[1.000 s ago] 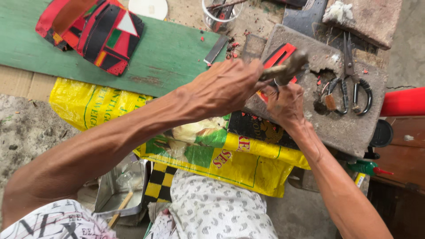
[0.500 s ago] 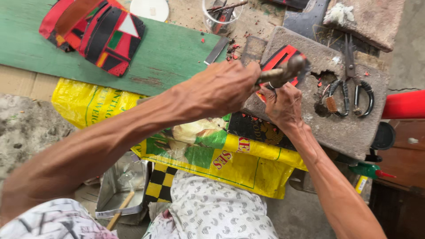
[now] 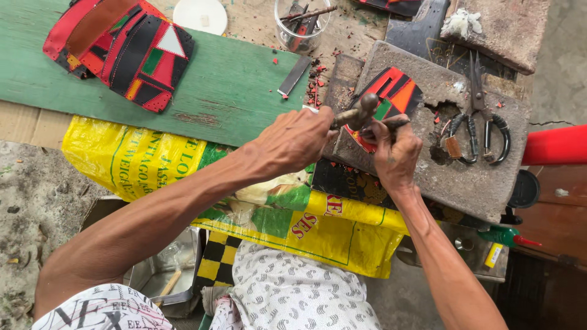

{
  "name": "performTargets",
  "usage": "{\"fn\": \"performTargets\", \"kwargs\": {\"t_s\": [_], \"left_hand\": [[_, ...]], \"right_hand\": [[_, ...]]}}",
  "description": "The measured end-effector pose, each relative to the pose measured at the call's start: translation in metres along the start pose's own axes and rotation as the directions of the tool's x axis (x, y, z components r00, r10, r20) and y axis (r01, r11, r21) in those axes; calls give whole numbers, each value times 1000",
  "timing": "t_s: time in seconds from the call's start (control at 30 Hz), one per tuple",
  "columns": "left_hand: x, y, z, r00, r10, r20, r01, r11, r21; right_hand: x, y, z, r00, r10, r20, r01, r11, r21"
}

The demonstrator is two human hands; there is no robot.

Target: The person uses a hammer and a metal punch to create holes along the edges of a colorful patterned leather pouch. They repeatedly position the punch and strike it with the hammer, then inspect the pouch and trim edges with shears.

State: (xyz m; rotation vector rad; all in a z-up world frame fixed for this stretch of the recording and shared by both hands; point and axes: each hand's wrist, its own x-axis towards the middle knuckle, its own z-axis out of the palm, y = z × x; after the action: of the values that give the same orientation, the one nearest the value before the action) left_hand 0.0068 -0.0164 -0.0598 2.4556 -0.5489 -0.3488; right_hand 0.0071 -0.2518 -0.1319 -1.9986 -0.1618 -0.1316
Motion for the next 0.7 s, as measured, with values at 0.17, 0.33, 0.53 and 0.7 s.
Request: {"fn": "performTargets", "kwargs": {"t_s": [0.17,0.33,0.53,0.7], "left_hand": [[-1,-9,14,999,44,18,-46,992,121],[-6,-12,18,998,61,18,-63,994,85],[-4,-13,12,998,45,34,-48,995,91],[-2,-14,11,994,109,-21,-106,989,107]], "right_hand": [[-10,-1,-14,996,-22,89,-9,941,337],[-18,-16,-23,995,5,104,-15,995,95],[-10,-22,-18,996,-18,90,21,999,-33],[-12,-10,-23,994,26,103,-39,991,128]]}}
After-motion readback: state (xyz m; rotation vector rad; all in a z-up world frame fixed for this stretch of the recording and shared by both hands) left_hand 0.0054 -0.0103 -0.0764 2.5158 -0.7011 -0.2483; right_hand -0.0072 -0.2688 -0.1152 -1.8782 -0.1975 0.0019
